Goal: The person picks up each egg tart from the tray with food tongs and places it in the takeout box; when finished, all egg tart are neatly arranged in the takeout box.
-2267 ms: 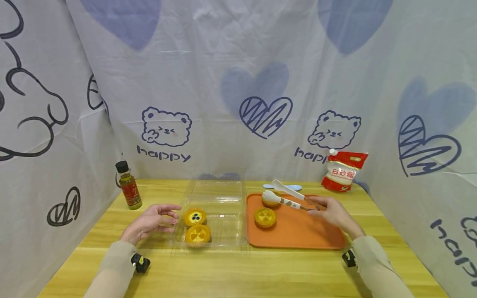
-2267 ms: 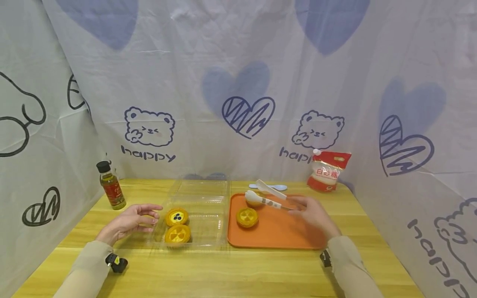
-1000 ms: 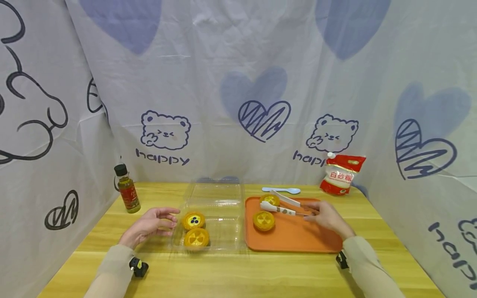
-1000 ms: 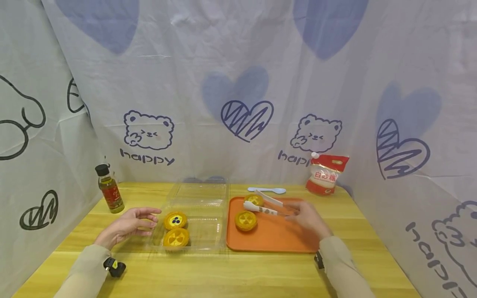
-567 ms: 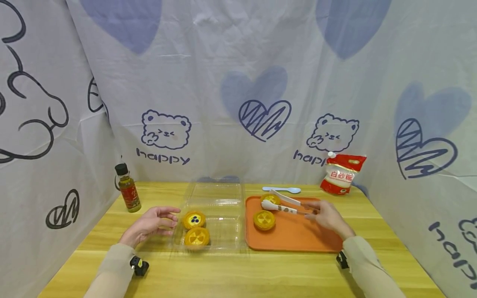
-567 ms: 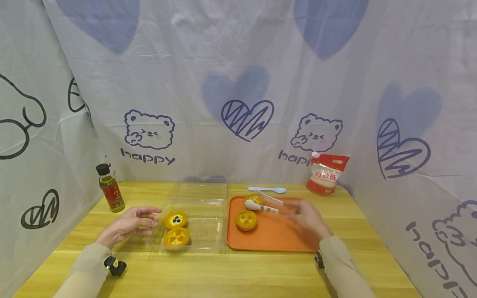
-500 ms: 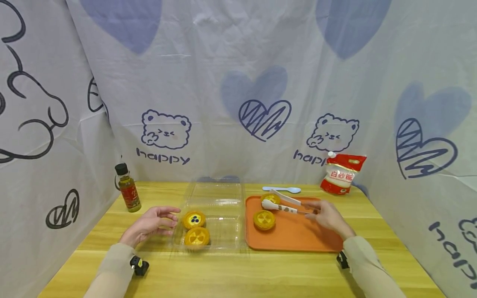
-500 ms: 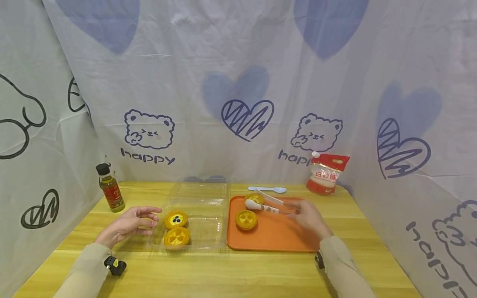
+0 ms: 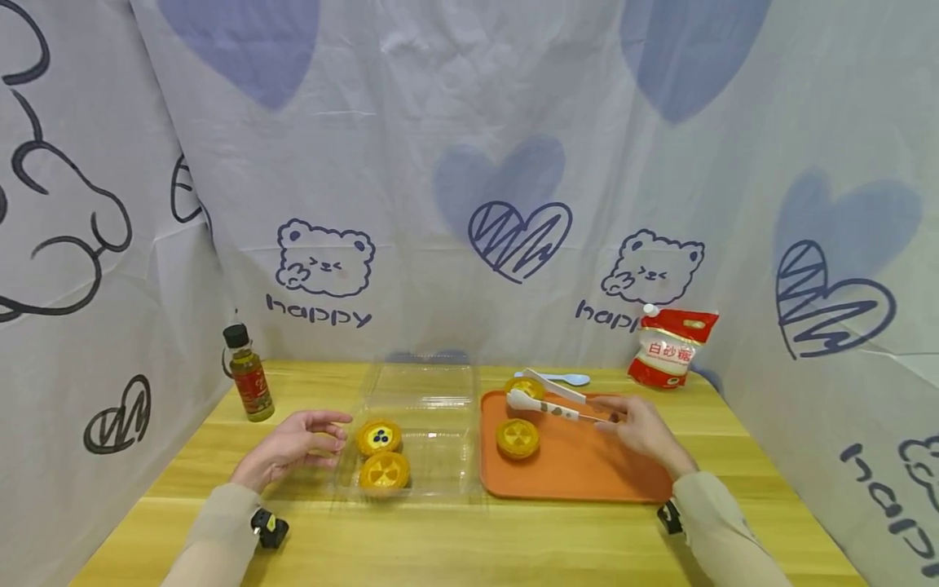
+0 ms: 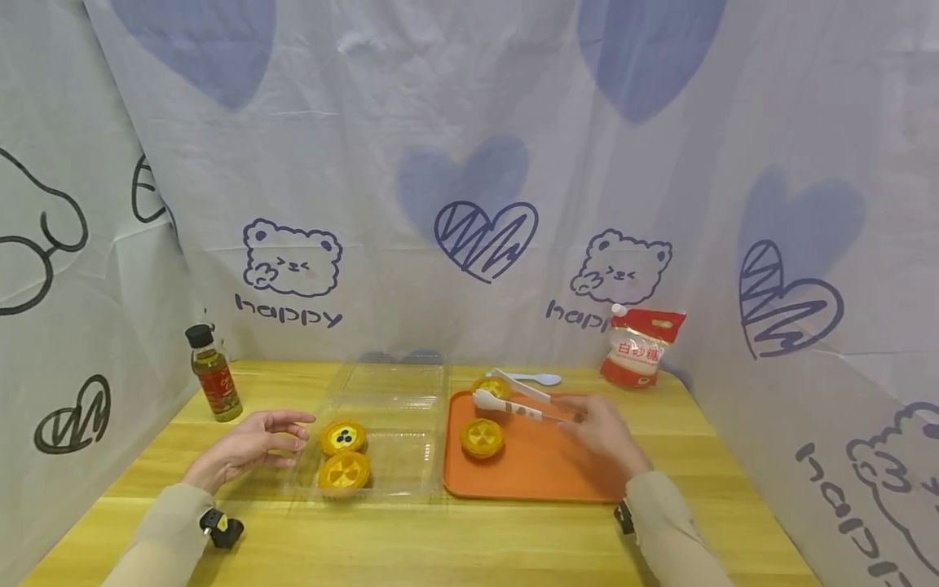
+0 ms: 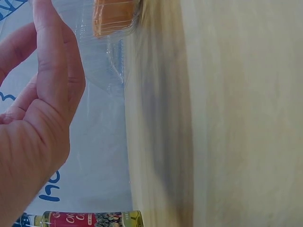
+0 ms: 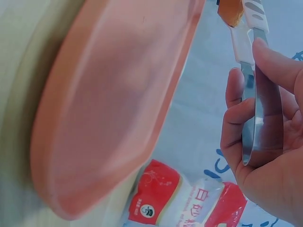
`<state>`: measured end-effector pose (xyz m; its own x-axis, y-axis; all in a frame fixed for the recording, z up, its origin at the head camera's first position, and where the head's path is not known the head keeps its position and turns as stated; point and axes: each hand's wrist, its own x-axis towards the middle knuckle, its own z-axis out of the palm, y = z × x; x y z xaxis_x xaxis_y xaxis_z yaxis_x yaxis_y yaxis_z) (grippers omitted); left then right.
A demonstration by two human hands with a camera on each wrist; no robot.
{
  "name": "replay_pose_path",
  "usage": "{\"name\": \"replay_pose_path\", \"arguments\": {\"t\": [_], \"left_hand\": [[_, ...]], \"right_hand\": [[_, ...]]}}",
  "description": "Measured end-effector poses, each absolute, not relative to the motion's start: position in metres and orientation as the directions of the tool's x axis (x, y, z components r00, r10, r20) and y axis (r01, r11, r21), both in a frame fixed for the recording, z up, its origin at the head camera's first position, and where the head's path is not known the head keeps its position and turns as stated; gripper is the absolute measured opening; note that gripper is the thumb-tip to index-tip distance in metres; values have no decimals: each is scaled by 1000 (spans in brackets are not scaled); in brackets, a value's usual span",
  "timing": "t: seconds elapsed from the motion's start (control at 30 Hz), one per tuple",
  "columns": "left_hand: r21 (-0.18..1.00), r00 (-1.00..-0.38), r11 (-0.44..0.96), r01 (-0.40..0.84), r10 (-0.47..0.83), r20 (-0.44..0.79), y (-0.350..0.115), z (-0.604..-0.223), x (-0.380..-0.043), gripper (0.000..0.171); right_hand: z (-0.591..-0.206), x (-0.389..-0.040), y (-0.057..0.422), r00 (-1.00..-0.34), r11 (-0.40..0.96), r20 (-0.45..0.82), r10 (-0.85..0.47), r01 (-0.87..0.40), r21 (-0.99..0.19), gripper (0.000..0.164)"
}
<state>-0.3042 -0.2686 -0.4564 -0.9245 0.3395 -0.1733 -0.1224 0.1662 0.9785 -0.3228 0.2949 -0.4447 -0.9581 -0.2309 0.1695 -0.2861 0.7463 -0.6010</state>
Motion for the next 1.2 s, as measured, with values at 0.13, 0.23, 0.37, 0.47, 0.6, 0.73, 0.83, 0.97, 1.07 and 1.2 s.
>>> {"name": "replay_pose_path", "arguments": {"t": [0.13,0.23,0.37,0.47,0.6,0.73,0.83,0.97,1.07,1.2], "left_hand": [[979,-925,163,-121,340,-171,-270,-457,-302,62],[979,-925,161,-123,340,-173,-270,-457,-302,63],[980,-925,157,-121,340,-168,-270,-456,-303,65],[980,-924,159,-122,341,-171,-269,-456,-304,64],[980,-923,156,-122,346,-170,-269,-456,-305,63],[981,-921,153,-117,353,-165,-269,-456,-305,62],[981,-919,155,-117,357,-166,-269,-456,-305,62],[980,-919,158,-118,356,-168,-270,-456,-304,62],[980,-920,159,-118,354,-168,-270,-456,-304,61],[981,-920,156,-119,354,-168,-271,-457,-304,60]], "right_hand": [[-443,-320,289,-962,745,164,-217,-272,-609,41],[-440,-318,286,-958,748,166,-235,-287,-598,41],[-436,-316,281,-962,746,159,-221,-272,-608,41],[-433,-314,279,-968,742,148,-202,-250,-622,41],[-429,-311,277,-963,729,164,-214,-269,-629,41],[-430,-310,274,-952,725,193,-237,-306,-617,40],[-432,-311,271,-948,727,198,-249,-318,-609,40],[-434,-312,266,-942,723,208,-262,-335,-604,39],[-434,-310,261,-935,730,233,-266,-353,-586,39],[-433,-307,256,-929,735,255,-267,-367,-570,39]]}}
